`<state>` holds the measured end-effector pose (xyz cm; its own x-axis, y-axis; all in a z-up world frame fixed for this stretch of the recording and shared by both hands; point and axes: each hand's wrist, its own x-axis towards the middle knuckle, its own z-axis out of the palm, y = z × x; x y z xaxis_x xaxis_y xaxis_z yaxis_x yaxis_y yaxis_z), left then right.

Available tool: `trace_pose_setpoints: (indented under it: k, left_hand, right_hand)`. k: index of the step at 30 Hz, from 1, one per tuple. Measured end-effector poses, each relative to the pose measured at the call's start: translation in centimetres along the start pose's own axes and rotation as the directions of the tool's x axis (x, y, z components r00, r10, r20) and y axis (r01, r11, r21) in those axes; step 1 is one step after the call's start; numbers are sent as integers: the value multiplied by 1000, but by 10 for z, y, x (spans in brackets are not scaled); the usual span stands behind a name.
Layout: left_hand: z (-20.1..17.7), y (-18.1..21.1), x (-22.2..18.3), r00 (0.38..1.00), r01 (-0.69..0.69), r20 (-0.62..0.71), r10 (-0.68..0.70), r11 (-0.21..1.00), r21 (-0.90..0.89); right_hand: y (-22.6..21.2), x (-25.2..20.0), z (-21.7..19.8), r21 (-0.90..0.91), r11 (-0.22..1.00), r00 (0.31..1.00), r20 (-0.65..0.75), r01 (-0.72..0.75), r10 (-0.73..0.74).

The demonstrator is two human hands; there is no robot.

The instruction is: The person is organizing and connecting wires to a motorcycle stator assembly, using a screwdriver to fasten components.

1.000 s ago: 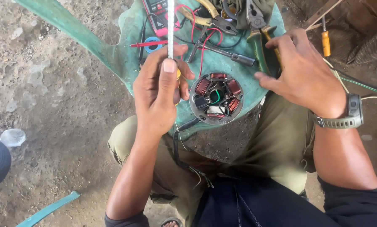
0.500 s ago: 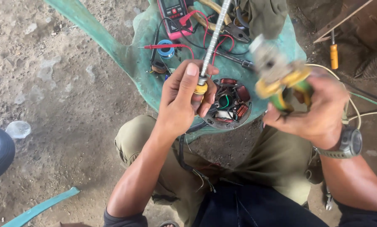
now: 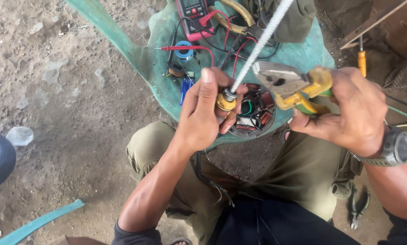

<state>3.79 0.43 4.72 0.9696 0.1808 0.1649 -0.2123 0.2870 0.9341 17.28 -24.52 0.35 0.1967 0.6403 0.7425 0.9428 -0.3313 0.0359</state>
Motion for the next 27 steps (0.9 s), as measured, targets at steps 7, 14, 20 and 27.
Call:
trace_pose_setpoints:
  k: [7, 14, 20, 27]
  left_hand:
    - [4, 6, -3, 999, 27, -31, -23, 991, 128]
    - [4, 7, -6, 1000, -20, 12, 17, 978, 205]
    - [3, 12, -5, 999, 41, -6, -42, 952, 303]
    - [13, 14, -2, 999, 1, 49, -21, 931, 366]
  right_hand:
    - [9, 0, -2, 172, 963, 978, -67, 207, -198]
    - [-1, 12, -8, 177, 965, 979, 23, 196, -203]
    - [-11, 12, -4, 116, 980, 983, 72, 159, -168]
    - [-17, 50, 1, 859, 457, 950, 96, -230, 297]
